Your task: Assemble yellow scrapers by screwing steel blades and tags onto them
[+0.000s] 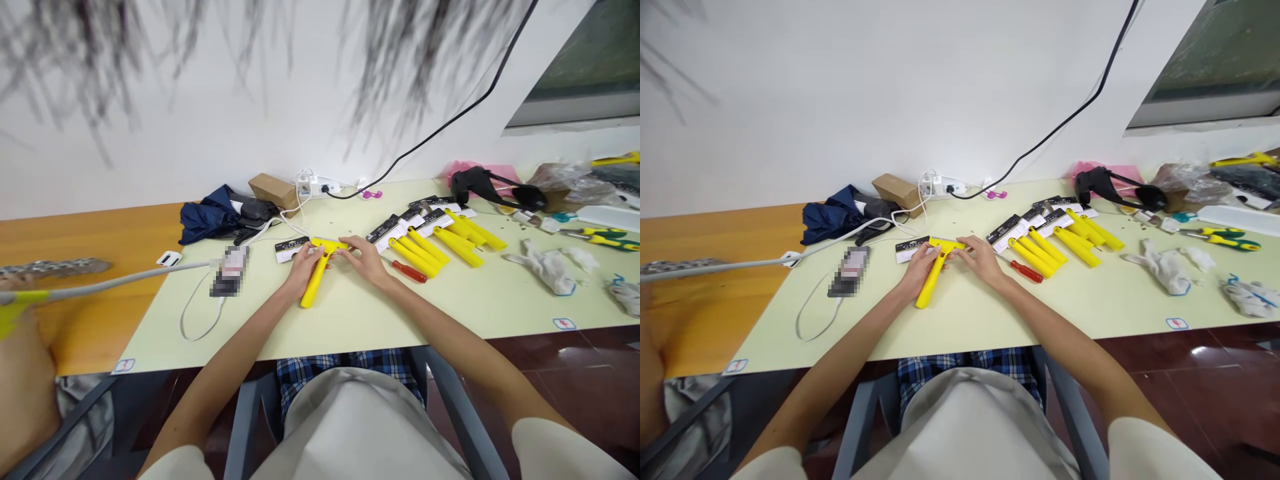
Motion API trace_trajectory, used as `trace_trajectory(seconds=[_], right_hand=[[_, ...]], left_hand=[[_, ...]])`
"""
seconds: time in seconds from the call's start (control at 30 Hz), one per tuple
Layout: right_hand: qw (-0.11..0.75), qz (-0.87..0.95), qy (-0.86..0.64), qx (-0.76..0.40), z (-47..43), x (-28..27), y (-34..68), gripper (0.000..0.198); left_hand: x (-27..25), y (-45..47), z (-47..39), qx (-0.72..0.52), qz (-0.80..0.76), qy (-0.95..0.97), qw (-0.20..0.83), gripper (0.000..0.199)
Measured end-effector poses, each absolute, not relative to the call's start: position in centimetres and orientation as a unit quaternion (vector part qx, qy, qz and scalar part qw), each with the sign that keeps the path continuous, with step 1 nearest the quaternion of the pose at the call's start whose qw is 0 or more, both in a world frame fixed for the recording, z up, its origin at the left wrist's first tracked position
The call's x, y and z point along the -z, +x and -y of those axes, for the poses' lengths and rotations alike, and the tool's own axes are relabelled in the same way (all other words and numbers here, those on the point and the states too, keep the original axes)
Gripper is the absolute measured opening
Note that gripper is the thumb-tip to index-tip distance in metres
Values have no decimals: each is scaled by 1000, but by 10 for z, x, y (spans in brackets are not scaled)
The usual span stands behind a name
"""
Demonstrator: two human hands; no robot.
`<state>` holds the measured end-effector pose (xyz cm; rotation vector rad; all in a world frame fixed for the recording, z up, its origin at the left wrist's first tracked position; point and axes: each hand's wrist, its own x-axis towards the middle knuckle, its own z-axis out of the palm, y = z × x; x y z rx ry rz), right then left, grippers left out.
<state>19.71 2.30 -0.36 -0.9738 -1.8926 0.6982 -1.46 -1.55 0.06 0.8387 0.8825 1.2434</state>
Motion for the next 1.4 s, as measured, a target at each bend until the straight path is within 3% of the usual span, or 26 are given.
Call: trace_trajectory(seconds=[0.23,0.43,0.97,1.4], right_hand=[[439,772,-379,-261,-23,4,199,52],[422,778,-383,-267,-21,2,201,44],[499,783,-302,-217,-19,2,203,40],[457,788,-337,-240,-17,-2,210,34]], left_hand=[[-2,-15,17,-541,-384,364,654,54],[-3,-15,18,-545,-381,363,652,54],[-11,-13,24,-560,-388,348,644,54],[-12,-13,25,-550,-381,342,659,53]])
